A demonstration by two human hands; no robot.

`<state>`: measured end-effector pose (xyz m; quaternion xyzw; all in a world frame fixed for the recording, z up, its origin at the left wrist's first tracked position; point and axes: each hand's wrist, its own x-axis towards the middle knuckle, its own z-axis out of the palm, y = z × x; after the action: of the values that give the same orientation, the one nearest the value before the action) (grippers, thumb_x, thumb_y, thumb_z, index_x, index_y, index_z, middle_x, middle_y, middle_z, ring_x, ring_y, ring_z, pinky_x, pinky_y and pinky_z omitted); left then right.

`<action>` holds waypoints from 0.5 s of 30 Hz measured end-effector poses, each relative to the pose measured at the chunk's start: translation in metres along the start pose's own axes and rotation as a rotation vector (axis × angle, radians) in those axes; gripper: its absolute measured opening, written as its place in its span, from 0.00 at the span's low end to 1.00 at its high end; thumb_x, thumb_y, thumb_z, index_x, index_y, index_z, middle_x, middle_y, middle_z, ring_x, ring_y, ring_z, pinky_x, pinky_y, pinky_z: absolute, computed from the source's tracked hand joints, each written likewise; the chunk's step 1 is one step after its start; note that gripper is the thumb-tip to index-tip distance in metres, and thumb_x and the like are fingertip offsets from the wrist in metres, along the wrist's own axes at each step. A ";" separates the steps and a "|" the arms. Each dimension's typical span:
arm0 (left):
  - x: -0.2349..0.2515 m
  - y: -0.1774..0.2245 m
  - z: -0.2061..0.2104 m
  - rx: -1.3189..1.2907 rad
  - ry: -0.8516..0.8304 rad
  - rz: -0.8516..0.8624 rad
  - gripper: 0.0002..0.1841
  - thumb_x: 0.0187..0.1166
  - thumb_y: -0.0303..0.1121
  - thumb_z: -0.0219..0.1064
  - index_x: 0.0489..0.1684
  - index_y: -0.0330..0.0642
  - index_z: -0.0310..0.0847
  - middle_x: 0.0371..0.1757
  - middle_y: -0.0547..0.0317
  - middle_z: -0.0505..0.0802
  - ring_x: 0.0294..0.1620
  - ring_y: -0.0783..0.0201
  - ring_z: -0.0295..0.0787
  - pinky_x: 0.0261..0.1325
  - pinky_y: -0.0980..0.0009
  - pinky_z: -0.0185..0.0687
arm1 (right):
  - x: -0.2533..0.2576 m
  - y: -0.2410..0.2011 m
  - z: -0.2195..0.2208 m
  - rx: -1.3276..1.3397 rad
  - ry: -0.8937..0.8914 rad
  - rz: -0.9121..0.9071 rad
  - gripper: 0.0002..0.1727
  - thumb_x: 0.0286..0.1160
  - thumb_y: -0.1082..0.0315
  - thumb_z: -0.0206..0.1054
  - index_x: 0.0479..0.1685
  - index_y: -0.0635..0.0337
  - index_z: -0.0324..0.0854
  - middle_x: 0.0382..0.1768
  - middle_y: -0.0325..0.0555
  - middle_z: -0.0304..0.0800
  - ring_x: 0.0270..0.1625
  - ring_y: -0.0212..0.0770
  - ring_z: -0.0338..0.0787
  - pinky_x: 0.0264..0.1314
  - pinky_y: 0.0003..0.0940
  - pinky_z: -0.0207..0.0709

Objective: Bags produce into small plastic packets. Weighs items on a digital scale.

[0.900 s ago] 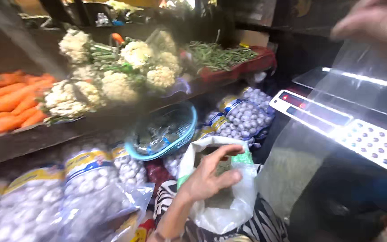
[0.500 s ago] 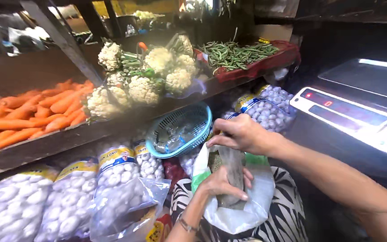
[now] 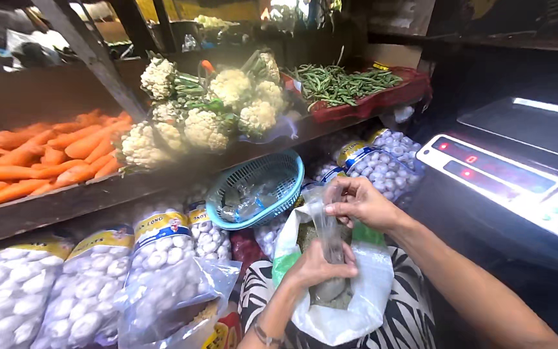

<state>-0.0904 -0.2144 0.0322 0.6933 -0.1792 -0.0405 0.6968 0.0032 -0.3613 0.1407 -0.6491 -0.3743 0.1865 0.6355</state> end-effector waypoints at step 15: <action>-0.003 0.024 0.001 0.120 0.003 -0.056 0.08 0.67 0.18 0.73 0.41 0.31 0.89 0.38 0.64 0.94 0.42 0.82 0.88 0.54 0.79 0.84 | -0.033 0.036 -0.014 -1.424 -0.395 -0.988 0.38 0.82 0.32 0.45 0.62 0.56 0.82 0.29 0.46 0.83 0.19 0.47 0.82 0.15 0.42 0.72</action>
<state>-0.0978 -0.2133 0.0554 0.7387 -0.1609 -0.0482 0.6528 0.0001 -0.3917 0.1002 -0.6106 -0.7416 -0.2775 0.0129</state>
